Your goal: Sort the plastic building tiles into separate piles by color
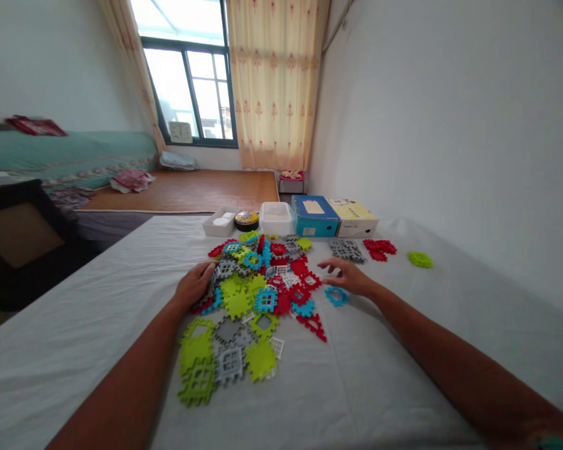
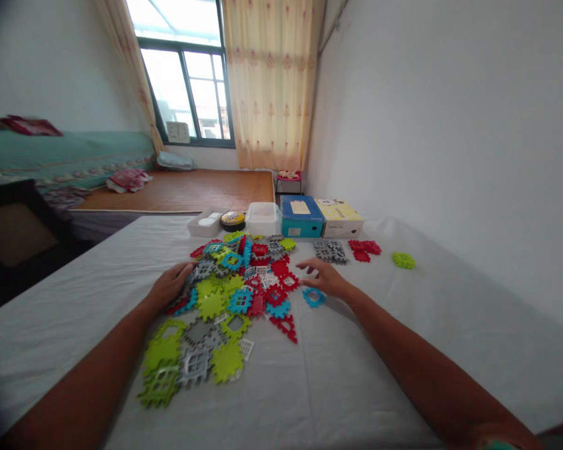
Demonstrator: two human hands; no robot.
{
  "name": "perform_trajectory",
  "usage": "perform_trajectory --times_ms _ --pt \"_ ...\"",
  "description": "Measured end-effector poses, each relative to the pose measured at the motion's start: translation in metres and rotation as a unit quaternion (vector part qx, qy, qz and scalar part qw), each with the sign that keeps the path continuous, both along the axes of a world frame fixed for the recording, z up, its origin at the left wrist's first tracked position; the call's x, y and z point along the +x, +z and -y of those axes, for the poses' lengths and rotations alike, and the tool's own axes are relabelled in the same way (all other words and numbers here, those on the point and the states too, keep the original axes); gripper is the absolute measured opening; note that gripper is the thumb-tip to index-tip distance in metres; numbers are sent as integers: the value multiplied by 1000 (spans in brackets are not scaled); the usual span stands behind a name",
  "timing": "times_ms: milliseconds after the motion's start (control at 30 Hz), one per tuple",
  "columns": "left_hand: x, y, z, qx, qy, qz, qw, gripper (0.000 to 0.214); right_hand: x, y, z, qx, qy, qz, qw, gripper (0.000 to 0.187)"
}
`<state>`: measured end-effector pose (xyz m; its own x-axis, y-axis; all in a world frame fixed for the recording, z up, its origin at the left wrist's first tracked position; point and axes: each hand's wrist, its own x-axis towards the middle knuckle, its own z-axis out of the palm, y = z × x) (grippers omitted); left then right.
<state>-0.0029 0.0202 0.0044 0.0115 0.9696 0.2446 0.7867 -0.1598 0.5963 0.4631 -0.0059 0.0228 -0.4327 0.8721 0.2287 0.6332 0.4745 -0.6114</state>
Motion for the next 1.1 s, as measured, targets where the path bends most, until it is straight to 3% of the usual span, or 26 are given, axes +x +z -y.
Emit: perform_trajectory --times_ms 133,233,333,433,500,567,667,767,867,967,1033,1100 --pt "0 2 1 6 -10 2 1000 56 -35 -1 -3 70 88 109 988 51" --pt "-2 2 0 9 -7 1 1000 54 -50 -2 -3 77 82 152 982 43" --pt "-5 0 -2 8 -9 1 1000 55 -47 5 -6 82 62 130 986 40" --pt "-7 -3 -4 -2 -7 -2 1000 59 -9 22 -18 77 -34 72 994 39" --pt "-8 -4 -6 -6 2 -6 1000 61 37 30 -26 71 -178 39 981 36" --pt "-8 -4 -6 -10 12 -9 1000 62 88 30 -31 58 -311 21 948 30" --pt "-8 -2 -7 -9 15 -12 1000 61 148 13 -33 34 -413 26 910 26" --pt "-9 -1 -7 -5 16 -7 1000 60 169 -11 -35 19 -439 42 897 33" --pt "-10 -1 -7 -4 16 -2 1000 58 167 -22 -39 35 -432 14 901 40" --pt "-9 -2 -7 -5 11 3 1000 59 151 -15 -44 86 -436 -8 896 37" --pt "-8 -1 -5 -5 13 2 1000 59 128 -6 -46 108 -411 -17 905 29" --pt "-6 1 -3 -6 15 -1 1000 59 90 0 -44 120 -328 -28 936 25"
